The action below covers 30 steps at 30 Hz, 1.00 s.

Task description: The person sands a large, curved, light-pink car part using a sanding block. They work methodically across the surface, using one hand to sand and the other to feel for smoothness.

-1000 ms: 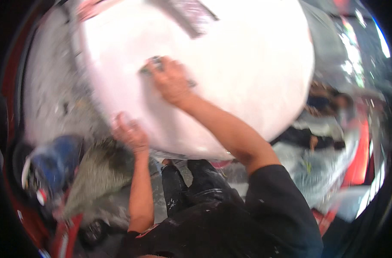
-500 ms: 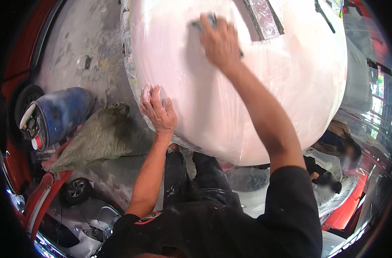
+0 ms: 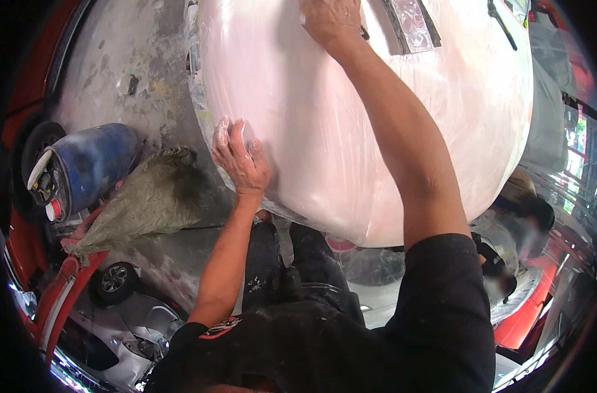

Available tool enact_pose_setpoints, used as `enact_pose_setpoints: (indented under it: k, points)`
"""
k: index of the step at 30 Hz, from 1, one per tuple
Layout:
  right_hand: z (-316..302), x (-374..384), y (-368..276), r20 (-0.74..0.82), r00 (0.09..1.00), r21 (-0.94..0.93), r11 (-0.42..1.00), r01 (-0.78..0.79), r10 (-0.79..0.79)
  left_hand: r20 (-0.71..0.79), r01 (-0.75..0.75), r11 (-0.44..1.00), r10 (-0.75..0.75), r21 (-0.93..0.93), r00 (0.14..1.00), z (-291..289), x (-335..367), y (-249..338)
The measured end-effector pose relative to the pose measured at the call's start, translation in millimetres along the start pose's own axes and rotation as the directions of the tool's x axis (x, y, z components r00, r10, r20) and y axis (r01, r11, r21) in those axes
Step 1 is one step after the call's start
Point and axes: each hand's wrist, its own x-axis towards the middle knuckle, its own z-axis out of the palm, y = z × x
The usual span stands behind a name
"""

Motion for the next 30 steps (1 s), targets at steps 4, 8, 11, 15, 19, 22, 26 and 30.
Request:
enact_pose_setpoints:
  k: [4, 8, 11, 15, 19, 22, 26, 30]
  points:
    - [4, -76, -17, -0.008, 0.999, 0.120, 0.992, 0.037, -0.037, 0.003, 0.019, 0.999, -0.019, 0.032, 1.000, -8, 5, -8]
    - [12, -63, 13, -0.063, 0.972, 0.044, 0.973, 0.228, -0.225, -0.006, 0.004, 1.000, -0.004, 0.025, 1.000, -4, 2, -5]
    - [-3, 14, 3, 0.017, 1.000, -0.015, 1.000, -0.011, 0.011, -0.006, 0.001, 1.000, -0.001, -0.012, 1.000, 0, 3, 1]
    - [4, -57, -9, 0.037, 0.997, 0.091, 0.994, 0.059, -0.062, 0.003, 0.019, 1.000, -0.019, 0.024, 1.000, -5, 2, -6]
    - [-3, -102, -11, -0.015, 0.988, 0.131, 0.980, 0.152, -0.151, -0.007, 0.028, 0.999, -0.028, 0.039, 1.000, -8, 1, -10]
    - [6, -36, 12, 0.049, 0.991, -0.007, 0.992, 0.127, -0.126, -0.010, 0.023, 1.000, -0.023, -0.013, 1.000, 0, 2, 1]
    - [8, -46, 0, 0.053, 0.998, -0.008, 0.999, 0.044, -0.043, 0.003, 0.010, 1.000, -0.010, 0.015, 1.000, -4, -4, -3]
    - [-18, -151, -18, 0.013, 0.997, 0.203, 0.976, 0.072, -0.076, 0.002, 0.031, 0.999, -0.031, 0.043, 1.000, -6, 3, -8]
